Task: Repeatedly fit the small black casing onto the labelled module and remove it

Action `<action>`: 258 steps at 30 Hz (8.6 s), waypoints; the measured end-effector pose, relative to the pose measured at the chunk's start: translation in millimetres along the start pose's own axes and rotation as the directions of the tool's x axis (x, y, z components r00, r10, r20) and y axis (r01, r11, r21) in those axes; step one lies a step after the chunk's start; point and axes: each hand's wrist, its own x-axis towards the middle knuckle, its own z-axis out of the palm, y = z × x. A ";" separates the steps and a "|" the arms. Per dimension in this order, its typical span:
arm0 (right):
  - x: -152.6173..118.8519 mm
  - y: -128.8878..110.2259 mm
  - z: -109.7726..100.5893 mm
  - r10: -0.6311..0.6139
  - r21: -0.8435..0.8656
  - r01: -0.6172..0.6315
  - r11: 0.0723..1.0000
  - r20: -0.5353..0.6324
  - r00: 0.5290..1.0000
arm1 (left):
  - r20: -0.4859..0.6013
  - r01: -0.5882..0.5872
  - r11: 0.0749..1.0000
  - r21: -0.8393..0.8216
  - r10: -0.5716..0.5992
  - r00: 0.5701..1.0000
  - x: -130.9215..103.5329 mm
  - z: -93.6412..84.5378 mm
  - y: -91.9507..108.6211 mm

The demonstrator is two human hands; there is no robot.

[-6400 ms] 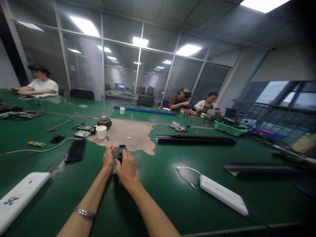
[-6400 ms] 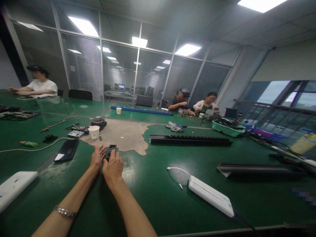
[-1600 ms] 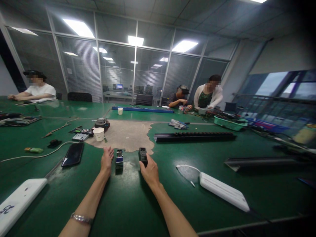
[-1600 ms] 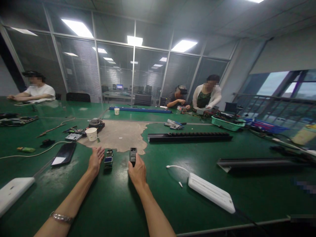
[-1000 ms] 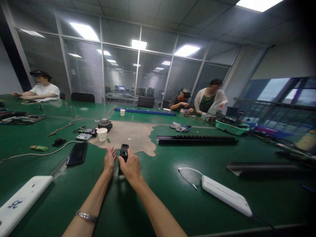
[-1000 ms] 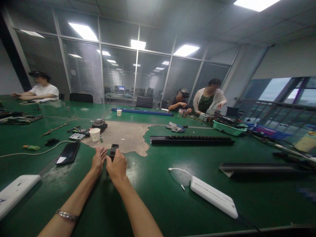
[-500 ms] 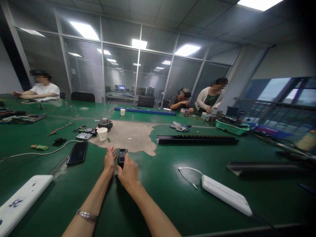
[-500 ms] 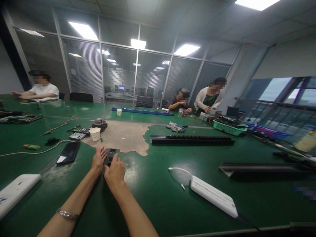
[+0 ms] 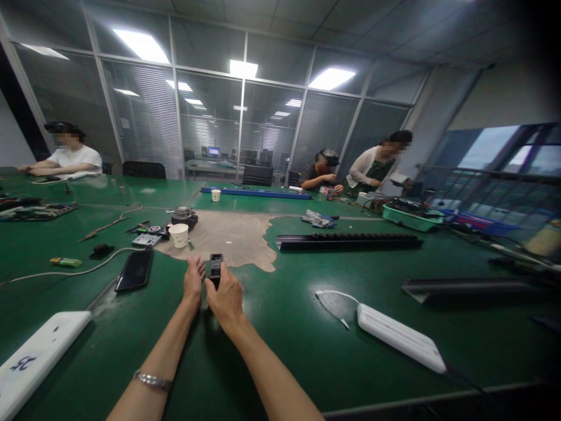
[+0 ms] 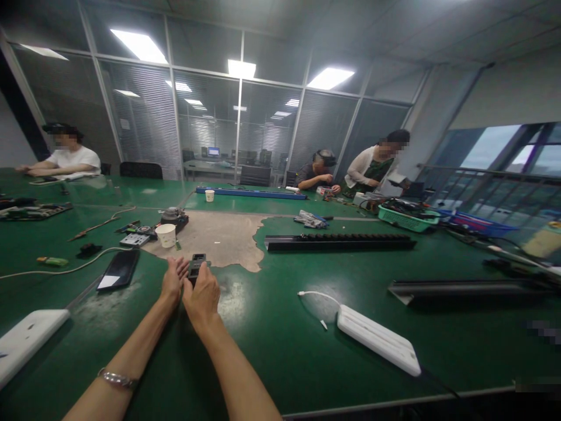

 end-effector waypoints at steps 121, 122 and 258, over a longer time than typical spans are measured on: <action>-15.6 110.6 -50.1 0.048 -0.025 -0.052 0.998 -0.159 0.986 | -0.019 0.028 0.999 -0.039 -0.028 0.999 0.5 -0.6 0.1; -15.6 111.4 -49.6 0.038 -0.027 -0.043 0.999 -0.170 0.985 | -0.018 0.027 0.999 -0.042 -0.028 0.999 0.6 -0.7 -0.2; -15.4 16.1 29.3 -0.030 0.035 0.030 0.999 0.012 0.999 | -0.076 0.009 0.999 -0.049 -0.012 0.997 3.2 -1.6 1.8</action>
